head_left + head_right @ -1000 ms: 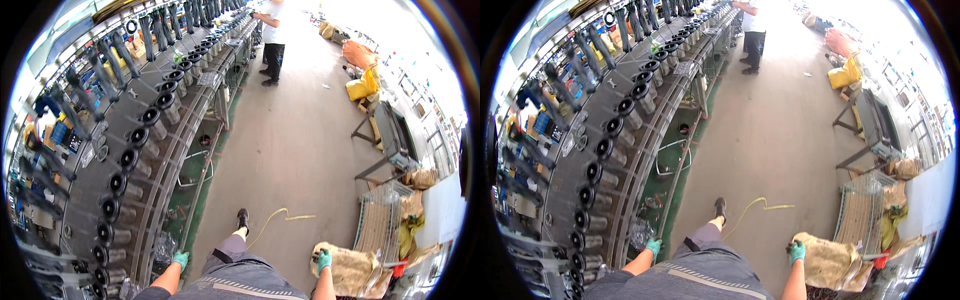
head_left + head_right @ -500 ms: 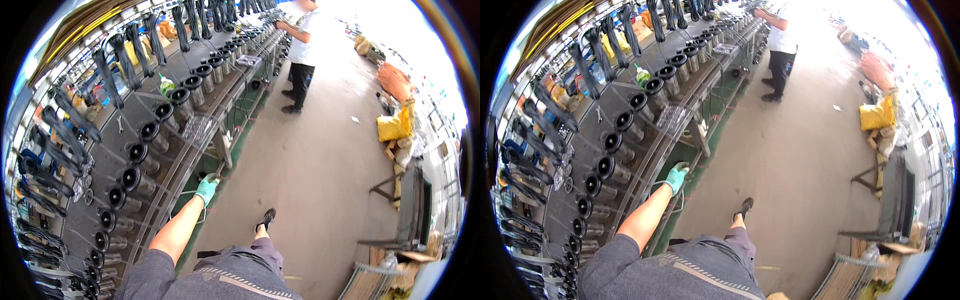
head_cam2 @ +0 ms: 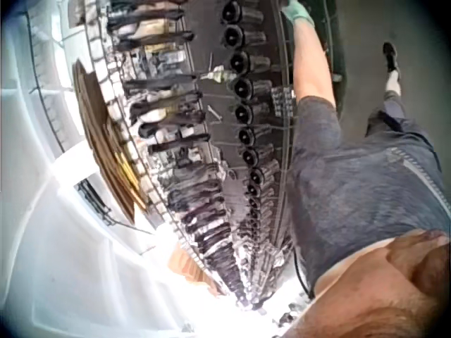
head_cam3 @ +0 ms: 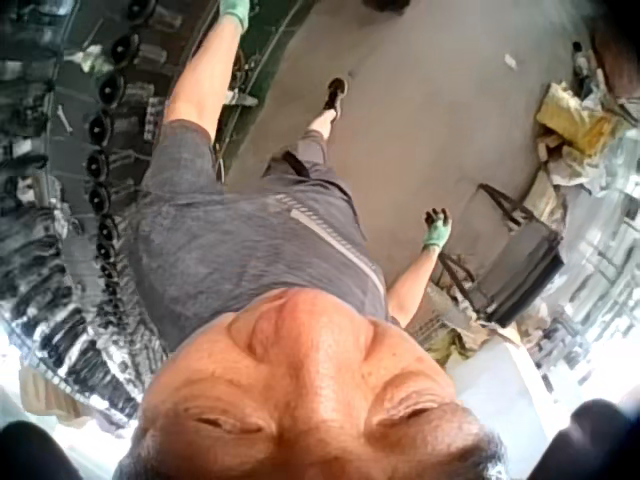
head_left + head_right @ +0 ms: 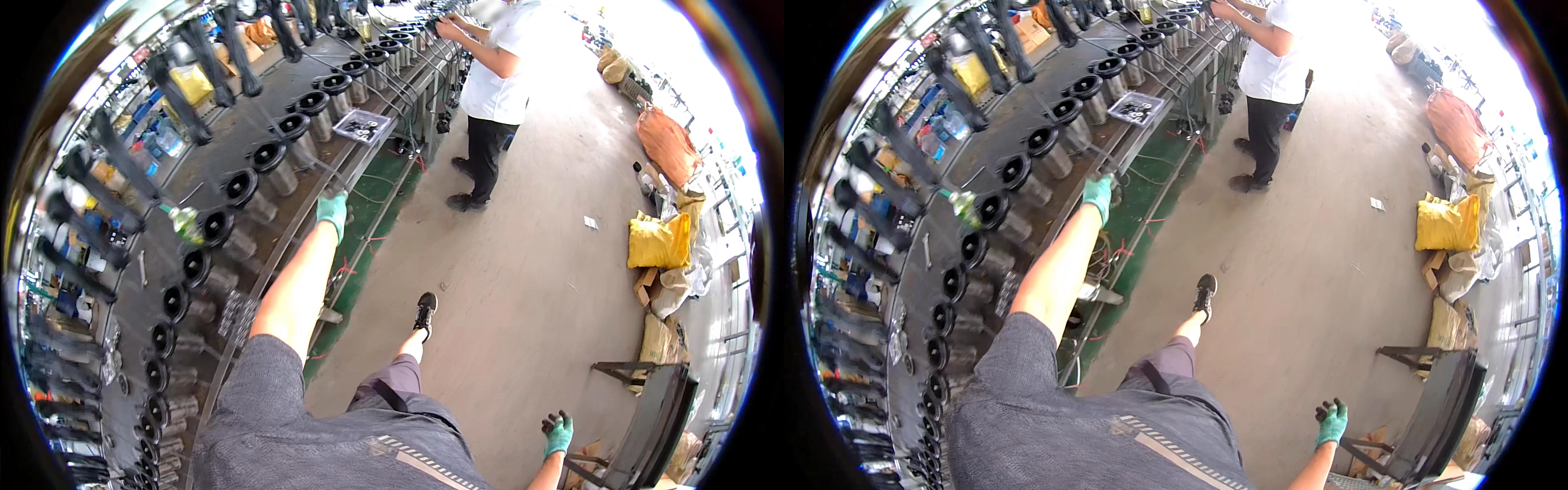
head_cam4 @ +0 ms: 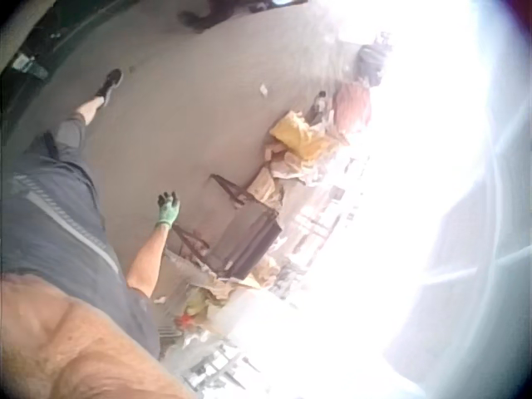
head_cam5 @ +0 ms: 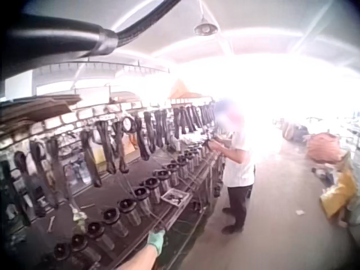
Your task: The person walks along a long assembly line in a factory, carrying a clear plastic tray filled with small black and white circular components. They stop at various stations and insert these components into the openings of black cylindrical devices mounted on the line. The person handles the components one by one, placing them into the devices while moving down the line.
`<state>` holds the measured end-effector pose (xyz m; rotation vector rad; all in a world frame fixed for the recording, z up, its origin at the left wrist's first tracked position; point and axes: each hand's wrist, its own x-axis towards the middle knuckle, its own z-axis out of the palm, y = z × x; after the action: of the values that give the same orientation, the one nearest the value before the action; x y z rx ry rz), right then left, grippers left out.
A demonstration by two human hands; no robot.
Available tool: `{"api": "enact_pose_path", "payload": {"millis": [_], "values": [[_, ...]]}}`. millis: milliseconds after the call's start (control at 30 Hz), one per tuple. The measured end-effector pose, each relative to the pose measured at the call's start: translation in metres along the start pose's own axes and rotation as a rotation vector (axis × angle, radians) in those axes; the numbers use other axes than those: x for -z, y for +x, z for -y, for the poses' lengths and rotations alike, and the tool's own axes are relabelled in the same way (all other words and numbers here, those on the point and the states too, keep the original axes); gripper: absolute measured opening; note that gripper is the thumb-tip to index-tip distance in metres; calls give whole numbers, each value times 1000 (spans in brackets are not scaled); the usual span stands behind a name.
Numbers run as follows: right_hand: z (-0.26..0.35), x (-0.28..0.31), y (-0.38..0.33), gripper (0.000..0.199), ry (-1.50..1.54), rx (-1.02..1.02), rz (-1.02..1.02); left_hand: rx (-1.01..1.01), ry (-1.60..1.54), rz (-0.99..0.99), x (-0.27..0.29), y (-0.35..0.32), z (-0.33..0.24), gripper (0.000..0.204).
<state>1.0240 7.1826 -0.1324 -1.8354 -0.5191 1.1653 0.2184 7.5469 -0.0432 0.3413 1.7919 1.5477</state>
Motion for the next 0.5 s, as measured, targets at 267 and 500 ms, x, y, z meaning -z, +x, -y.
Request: {"api": "enact_pose_path", "payload": {"millis": [267, 500], "values": [[-43, -32, 38, 38, -78, -734, -51, -27, 378, -283, -111, 294, -12, 79], [66, -84, 104, 39, -147, -756, -57, 167, 686, -466, -140, 353, 10, 56]]}}
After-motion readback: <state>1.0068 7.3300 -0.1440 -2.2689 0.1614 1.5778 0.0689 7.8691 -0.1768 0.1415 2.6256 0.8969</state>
